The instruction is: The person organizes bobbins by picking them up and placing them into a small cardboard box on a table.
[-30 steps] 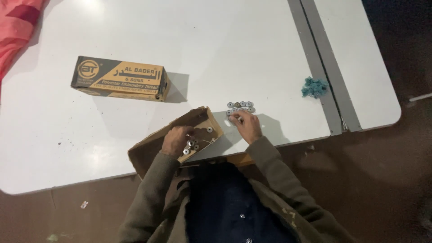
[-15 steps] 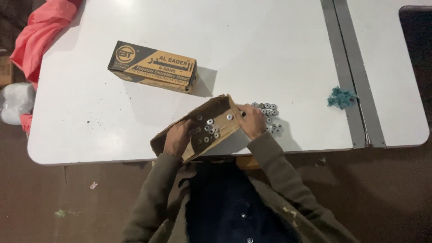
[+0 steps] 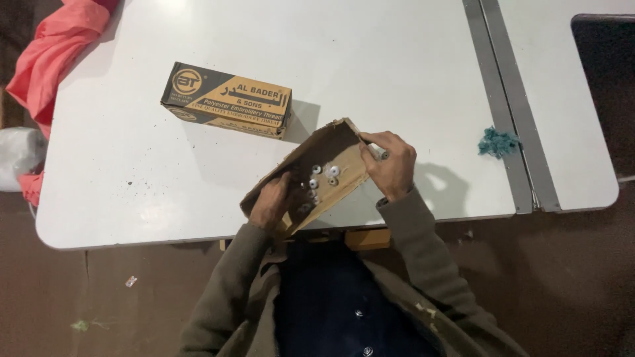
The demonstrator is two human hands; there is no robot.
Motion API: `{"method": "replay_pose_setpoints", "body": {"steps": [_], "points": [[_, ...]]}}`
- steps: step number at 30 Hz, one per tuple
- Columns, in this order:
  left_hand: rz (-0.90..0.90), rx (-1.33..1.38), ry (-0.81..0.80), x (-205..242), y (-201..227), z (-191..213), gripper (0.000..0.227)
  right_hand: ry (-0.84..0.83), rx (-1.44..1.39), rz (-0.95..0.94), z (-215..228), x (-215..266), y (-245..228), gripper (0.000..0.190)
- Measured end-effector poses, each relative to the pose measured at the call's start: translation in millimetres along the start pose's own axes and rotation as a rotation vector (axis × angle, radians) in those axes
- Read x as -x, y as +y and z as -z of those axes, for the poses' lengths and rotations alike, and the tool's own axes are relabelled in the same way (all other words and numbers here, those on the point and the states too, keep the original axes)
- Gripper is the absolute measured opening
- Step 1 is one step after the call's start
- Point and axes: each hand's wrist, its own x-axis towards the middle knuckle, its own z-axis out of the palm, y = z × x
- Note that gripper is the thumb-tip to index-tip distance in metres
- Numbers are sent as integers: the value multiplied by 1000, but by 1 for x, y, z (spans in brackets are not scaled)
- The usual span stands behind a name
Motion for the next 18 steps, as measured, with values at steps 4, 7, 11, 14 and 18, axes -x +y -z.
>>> {"method": "replay_pose_setpoints", "body": {"steps": [4,7,11,14,18], "points": [[-33,-18,25,35,49,50,40,12,-84,-19,5,1,1,19],[-87,18,91,23,14,20,63,26,-148,-41,7,3,-2,17],[201,-186,-227,11,78,71,42,42,-194,-75,2,7,9,16],[226,-277,-256,25,82,82,48,24,-230,-212,-4,16,28,17],[96,-407,-239,-24,-32,0,41,-95,-228,-508,-27,39,59,30]]}}
